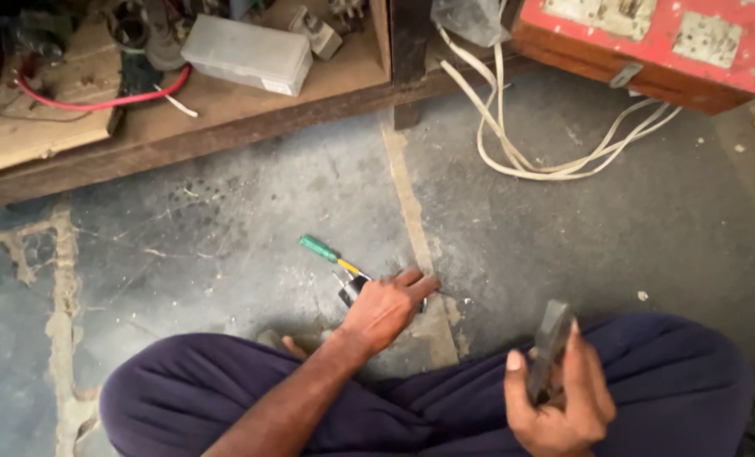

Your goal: The person sits on the floor and uses pliers and a screwdriver to repeatedly tap and adjust a small cylindrical electrical component. The person also handles a screw and a small metal rod, tapping them against the component and the floor.

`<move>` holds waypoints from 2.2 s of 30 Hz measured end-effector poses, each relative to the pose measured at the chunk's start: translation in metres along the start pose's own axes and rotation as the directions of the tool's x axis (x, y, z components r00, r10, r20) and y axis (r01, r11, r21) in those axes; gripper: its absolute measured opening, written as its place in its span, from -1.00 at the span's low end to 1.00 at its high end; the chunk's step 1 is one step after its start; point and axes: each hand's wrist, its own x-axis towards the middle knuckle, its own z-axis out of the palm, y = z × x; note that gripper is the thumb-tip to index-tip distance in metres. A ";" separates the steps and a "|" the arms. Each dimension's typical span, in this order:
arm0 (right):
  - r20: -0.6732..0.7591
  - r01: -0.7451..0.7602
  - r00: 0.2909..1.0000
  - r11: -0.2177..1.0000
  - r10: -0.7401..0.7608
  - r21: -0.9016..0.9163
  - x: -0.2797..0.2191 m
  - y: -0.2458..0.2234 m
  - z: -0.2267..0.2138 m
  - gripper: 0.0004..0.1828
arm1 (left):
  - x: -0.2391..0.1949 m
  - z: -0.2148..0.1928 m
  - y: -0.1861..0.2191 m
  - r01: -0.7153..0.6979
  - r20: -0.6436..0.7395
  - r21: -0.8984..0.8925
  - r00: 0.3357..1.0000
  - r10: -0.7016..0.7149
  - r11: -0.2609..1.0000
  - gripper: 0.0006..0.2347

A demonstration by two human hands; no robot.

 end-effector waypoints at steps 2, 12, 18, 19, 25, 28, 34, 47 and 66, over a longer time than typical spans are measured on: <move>0.096 0.021 0.995 1.000 -0.021 0.001 0.006 0.000 0.005 -0.28 | 0.006 -0.005 0.001 0.006 -0.032 -0.038 0.999 -0.007 0.999 -0.69; 0.174 -0.203 0.965 0.979 0.195 0.032 0.016 0.000 0.011 -0.29 | 0.014 0.008 0.006 0.054 -0.277 -0.276 0.951 -0.133 0.960 -0.86; 0.179 -0.236 0.960 0.966 0.215 0.103 0.015 0.006 0.010 -0.29 | 0.033 0.030 0.010 0.052 -0.243 -0.090 0.967 -0.073 0.995 -0.87; 0.170 -0.238 0.961 0.965 0.218 0.111 0.014 0.008 0.010 -0.29 | 0.040 0.035 0.010 0.066 -0.273 -0.093 0.958 -0.090 0.993 -0.87; 0.109 -0.254 0.964 0.963 0.244 0.093 0.020 0.019 0.005 -0.31 | 0.082 0.051 0.014 -0.035 -0.405 -0.007 0.914 0.029 0.999 -0.89; 0.075 -0.254 0.966 0.958 0.245 0.132 0.020 0.018 0.000 -0.36 | 0.080 0.052 0.022 -0.087 -0.486 -0.005 0.871 0.074 0.996 -0.90; 0.042 -0.278 0.960 0.956 0.275 0.091 0.030 0.025 0.001 -0.34 | 0.066 0.052 0.023 -0.076 -0.526 -0.097 0.851 0.014 0.992 -0.87; -0.050 -0.141 0.989 0.990 0.140 -0.019 0.033 0.016 -0.020 -0.21 | 0.051 0.073 0.027 0.034 -0.555 -0.099 0.828 -0.083 0.995 -0.85; 0.127 -0.347 0.927 0.936 0.352 -0.058 0.043 0.022 -0.013 -0.21 | 0.055 0.069 0.018 0.032 -0.558 -0.070 0.827 -0.066 0.997 -0.82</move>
